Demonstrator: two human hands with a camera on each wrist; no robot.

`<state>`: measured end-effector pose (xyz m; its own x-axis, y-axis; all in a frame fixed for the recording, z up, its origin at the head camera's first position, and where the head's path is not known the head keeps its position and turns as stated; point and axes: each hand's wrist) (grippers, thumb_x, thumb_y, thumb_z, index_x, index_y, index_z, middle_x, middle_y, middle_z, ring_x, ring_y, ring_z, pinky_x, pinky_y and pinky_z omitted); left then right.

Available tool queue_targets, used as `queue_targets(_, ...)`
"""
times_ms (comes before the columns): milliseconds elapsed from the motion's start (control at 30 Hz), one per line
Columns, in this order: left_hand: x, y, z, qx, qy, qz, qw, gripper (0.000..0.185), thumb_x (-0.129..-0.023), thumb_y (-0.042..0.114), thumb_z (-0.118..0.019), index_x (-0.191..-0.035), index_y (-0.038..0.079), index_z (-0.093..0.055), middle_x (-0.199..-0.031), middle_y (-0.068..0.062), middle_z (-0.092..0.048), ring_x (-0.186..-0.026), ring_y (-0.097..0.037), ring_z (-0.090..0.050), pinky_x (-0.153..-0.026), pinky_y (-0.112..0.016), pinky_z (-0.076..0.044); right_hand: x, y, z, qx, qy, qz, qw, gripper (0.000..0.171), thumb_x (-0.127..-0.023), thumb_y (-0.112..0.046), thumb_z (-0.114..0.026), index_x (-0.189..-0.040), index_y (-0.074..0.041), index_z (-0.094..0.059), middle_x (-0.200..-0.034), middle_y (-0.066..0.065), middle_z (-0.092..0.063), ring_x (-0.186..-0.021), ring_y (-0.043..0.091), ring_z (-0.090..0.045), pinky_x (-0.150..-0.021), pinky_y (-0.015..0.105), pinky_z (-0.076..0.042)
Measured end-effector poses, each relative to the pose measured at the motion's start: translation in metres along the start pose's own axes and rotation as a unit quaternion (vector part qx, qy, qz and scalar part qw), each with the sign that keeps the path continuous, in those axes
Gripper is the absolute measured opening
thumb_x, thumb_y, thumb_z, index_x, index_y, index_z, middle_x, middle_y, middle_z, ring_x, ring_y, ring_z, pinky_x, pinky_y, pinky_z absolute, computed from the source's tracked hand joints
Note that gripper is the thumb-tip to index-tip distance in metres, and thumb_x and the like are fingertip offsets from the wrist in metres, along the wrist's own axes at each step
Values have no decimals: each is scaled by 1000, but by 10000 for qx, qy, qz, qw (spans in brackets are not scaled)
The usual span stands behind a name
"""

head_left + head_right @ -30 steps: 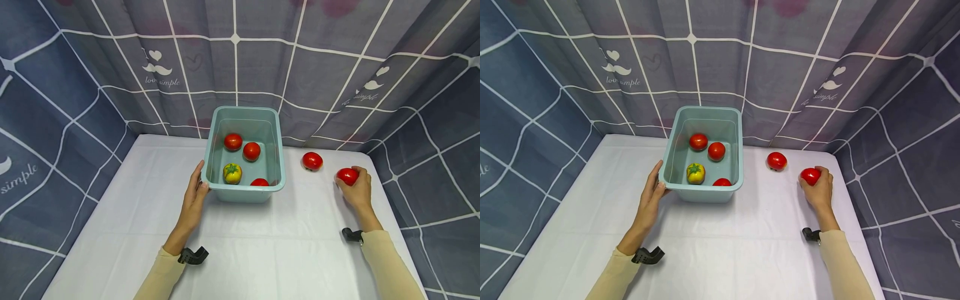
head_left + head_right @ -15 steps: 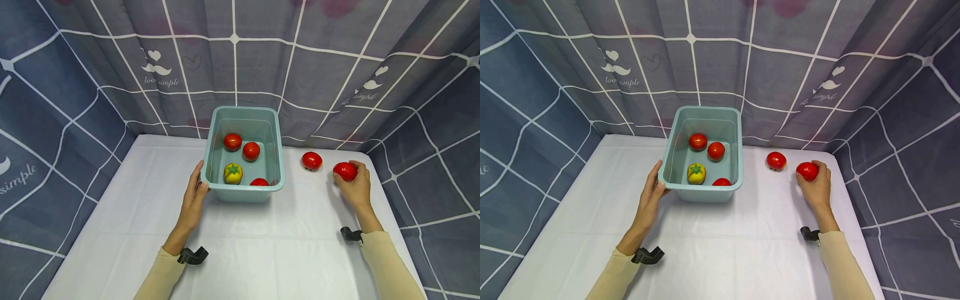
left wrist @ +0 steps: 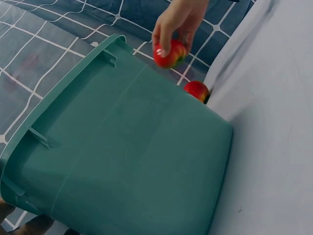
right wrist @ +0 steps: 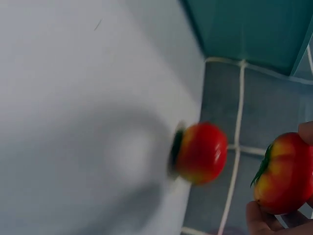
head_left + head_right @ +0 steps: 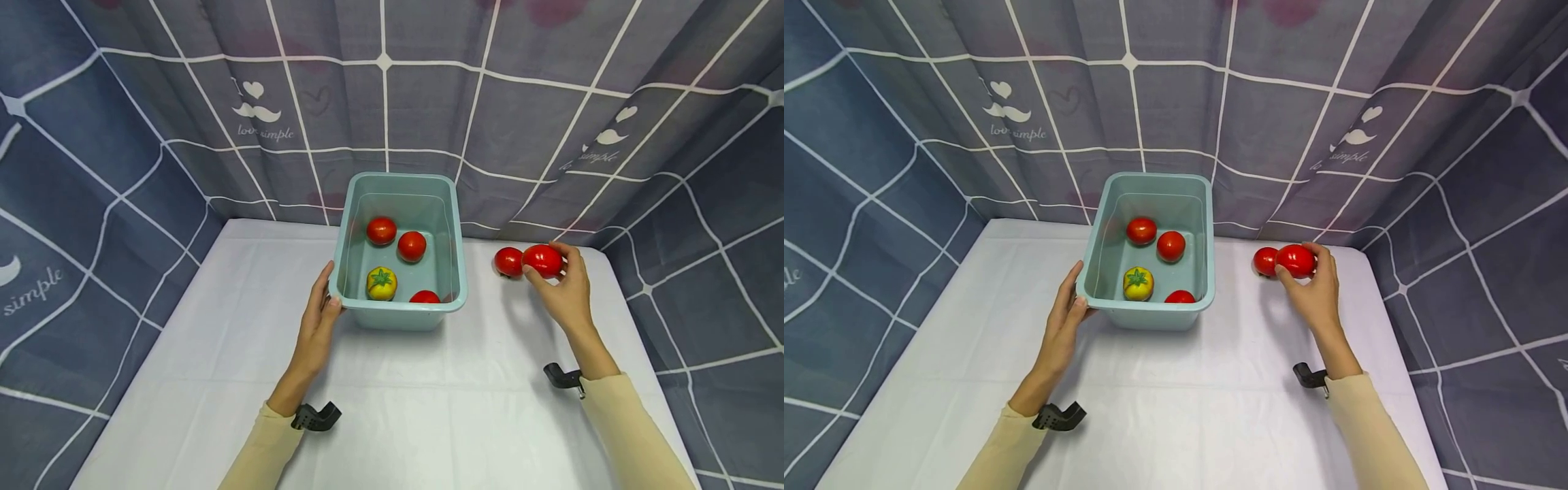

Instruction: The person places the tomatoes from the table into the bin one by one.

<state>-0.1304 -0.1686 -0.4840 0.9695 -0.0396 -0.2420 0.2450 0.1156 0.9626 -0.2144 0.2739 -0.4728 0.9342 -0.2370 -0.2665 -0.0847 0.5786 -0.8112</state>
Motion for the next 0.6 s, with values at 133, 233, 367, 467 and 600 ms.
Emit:
queue_targets(133, 0, -1, 0, 23, -8, -21, 10000, 59, -118, 23, -41, -173, 33, -23, -180, 10, -21, -165, -28, -30, -114, -12, -44, 1, -18, -7, -245, -222, 116, 9994, 70, -95, -21, -81, -156, -8, -47, -155, 14, -53, -134, 29, -55, -103, 14, -45)
queue_targets(233, 0, -1, 0, 19, -20, -18, 10000, 59, -118, 22, -41, -173, 32, -23, -180, 10, -21, -165, -27, -30, -115, -12, -44, 3, -31, -12, -355, -339, 258, 9985, 70, -96, -21, -81, -156, -9, -48, -156, 12, -54, -132, 27, -56, -102, 13, -45)
queue_targets(367, 0, -1, 0, 11, -15, -23, 10000, 59, -118, 22, -41, -173, 32, -23, -180, 10, -21, -166, -28, -29, -115, -12, -43, 3, -49, -19, -538, -453, 528, 9961, 68, -95, -20, -82, -154, -12, -50, -154, 10, -56, -131, 27, -57, -101, 17, -47)
queue_targets(467, 0, -1, 0, 31, -4, -24, 10000, 59, -118, 23, -41, -173, 34, -23, -180, 10, -21, -166, -27, -29, -115, -13, -43, 1, -63, -25, -588, -534, 803, 9936, 68, -94, -19, -83, -154, -14, -51, -152, 10, -57, -131, 28, -58, -101, 22, -50)
queue_targets(600, 0, -1, 0, 48, 1, -32, 10000, 59, -118, 22, -41, -173, 34, -23, -180, 10, -21, -166, -27, -29, -115, -13, -44, -4, -76, -34, -500, -651, 1102, 9905, 68, -93, -18, -83, -154, -13, -51, -150, 12, -58, -131, 32, -59, -102, 29, -55)
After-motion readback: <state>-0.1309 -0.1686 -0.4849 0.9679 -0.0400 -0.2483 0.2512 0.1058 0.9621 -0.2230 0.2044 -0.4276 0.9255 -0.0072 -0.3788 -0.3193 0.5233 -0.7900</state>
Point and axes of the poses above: each hand's wrist, its own x-axis away from the middle knuckle, its own z-axis out of the back of the hand, y = z × x
